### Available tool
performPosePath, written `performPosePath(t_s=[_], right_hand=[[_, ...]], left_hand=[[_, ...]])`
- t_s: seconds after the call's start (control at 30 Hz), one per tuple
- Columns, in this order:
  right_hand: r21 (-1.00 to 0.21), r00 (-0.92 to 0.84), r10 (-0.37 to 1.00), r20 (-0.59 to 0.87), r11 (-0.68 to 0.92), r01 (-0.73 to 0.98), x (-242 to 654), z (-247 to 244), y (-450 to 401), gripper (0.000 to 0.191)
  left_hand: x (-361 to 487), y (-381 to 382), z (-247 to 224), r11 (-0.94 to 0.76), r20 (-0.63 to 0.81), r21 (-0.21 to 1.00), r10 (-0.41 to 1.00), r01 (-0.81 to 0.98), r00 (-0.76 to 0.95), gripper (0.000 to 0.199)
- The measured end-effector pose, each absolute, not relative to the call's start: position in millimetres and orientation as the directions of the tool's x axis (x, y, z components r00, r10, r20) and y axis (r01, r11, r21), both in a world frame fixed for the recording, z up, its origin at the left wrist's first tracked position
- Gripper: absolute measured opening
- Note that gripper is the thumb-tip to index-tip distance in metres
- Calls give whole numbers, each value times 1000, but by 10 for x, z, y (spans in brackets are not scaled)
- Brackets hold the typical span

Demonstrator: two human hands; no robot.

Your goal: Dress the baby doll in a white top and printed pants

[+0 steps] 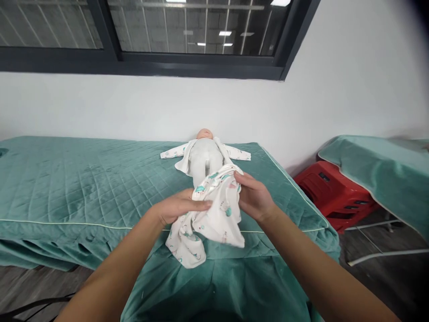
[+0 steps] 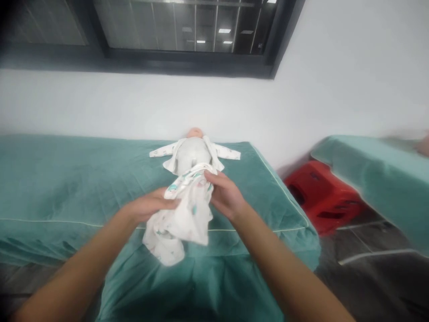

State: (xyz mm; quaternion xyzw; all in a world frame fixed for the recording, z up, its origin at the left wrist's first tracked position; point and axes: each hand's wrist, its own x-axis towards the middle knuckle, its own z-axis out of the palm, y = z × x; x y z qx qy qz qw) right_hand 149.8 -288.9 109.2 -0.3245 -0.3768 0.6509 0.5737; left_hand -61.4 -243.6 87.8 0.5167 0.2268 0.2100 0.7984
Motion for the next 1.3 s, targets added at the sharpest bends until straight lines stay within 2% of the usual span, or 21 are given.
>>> performPosePath(t_s=[0.07, 0.13, 0.3, 0.4, 0.47, 0.6, 0.7, 0.77, 0.87, 1.13, 1.3], right_hand=[[-868, -124, 992, 20, -45, -495, 1542, 1130, -2894, 24], [-862, -128, 992, 9, -57, -503, 1548, 1123, -2903, 27], [-832, -273, 958, -91, -224, -508, 1433, 982, -2926, 32], [-838, -315, 943, -107, -256, -482, 1393, 881, -2946, 35], [-870, -383, 918, -102, -269, -413, 1415, 830, -2955, 38], [-931, -538, 839, -81, -257, -261, 1542, 818, -2915, 50], [-948, -464, 885, -41, -181, -261, 1655, 919, -2848, 48], [-954, -392, 919, -24, -139, -265, 1723, 1019, -2825, 43], [-957, -317, 948, -17, -107, -269, 1809, 1136, -2850, 37], [-898, -118, 991, -55, -100, -427, 1840, 1095, -3005, 28], [-883, -173, 982, -79, -149, -445, 1758, 1074, -3051, 31]], left_hand=[[-649, -2420, 959, 303, -113, 949, 577, -83, 809, 49], [-646, -2405, 1029, 283, -51, 940, 669, -191, 741, 46], [-526, -2393, 1078, 343, 6, 778, 834, -526, 552, 38], [-463, -2399, 1049, 389, -28, 726, 841, -567, 540, 37], [-442, -2412, 1031, 380, -48, 770, 836, -512, 546, 38], [-444, -2454, 1070, 294, -82, 919, 795, -264, 601, 37], [-504, -2465, 1184, 84, -15, 993, 797, -85, 604, 36], [-573, -2454, 1267, -70, 30, 997, 784, 40, 620, 37], [-673, -2434, 1351, -139, 38, 986, 740, 97, 672, 35], [-660, -2425, 1357, 36, 171, 964, 678, -265, 715, 41], [-630, -2400, 1336, 116, 221, 906, 691, -407, 689, 35]])
